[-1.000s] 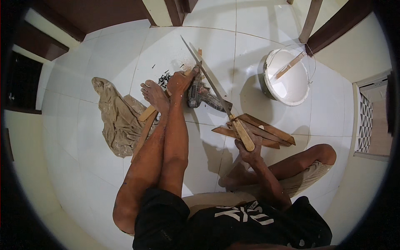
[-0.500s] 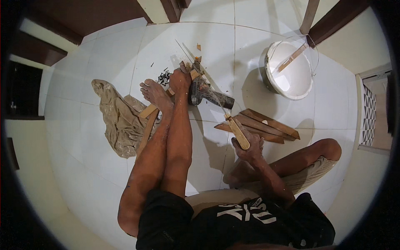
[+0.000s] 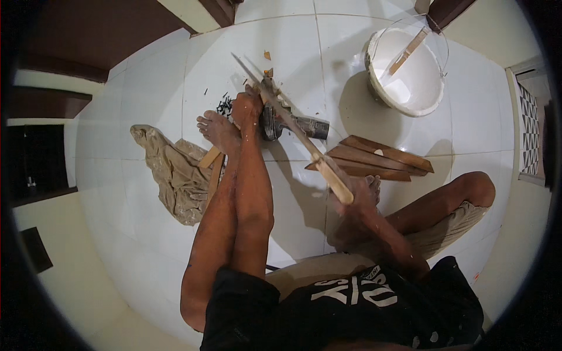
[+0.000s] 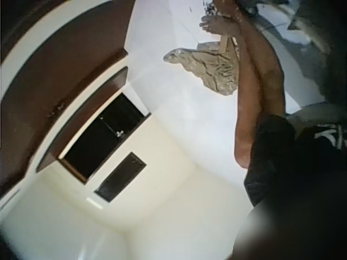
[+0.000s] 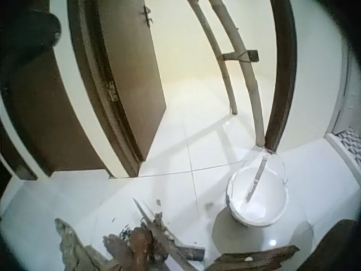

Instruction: The person saws pieces of wood with a hand saw and uses a power drill to drive screws into the wood.

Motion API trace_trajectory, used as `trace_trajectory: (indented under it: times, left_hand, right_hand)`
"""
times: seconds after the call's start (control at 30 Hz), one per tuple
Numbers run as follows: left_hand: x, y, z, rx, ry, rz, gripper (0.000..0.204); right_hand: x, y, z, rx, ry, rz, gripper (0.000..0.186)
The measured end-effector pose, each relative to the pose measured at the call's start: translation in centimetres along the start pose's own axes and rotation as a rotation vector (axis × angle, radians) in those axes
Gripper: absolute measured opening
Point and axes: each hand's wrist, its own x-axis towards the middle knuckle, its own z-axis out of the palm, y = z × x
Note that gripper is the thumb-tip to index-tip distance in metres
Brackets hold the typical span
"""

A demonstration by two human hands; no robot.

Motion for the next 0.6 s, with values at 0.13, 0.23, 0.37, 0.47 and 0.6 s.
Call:
trace_trajectory:
  times: [0.13,0.23,0.37,0.47,0.6]
  left_hand:
    - [-0.3,0.6,2.4,-0.012,0.023,0.148,0.055]
    - [0.3,0.8,0.9,-0.024,0.043,0.076,0.053]
    - [-0.1,-0.2,-2.1,-0.030,0.080,-0.044,0.051]
    - [-1.3,1.4,2.6,-0.018,0.013,0.040,0.053]
    - [-0.1,-0.3,0.3,-0.019,0.017,-0.034,0.060]
  right_hand:
    - [0.7,2.8,1.7,-0.023,0.038,-0.115,0.056]
    - [-0.9,2.7,1.6,0.173,-0.015,0.161,0.029]
    - [0.0,-1.3,0.4,0.108,0.127,-0.167,0.033]
    - [1.9,1.1,1.0,0.080,0.152,-0.098,0.035]
    - [1.2,-1.3,0.1,0.233,0.161,0.000,0.043]
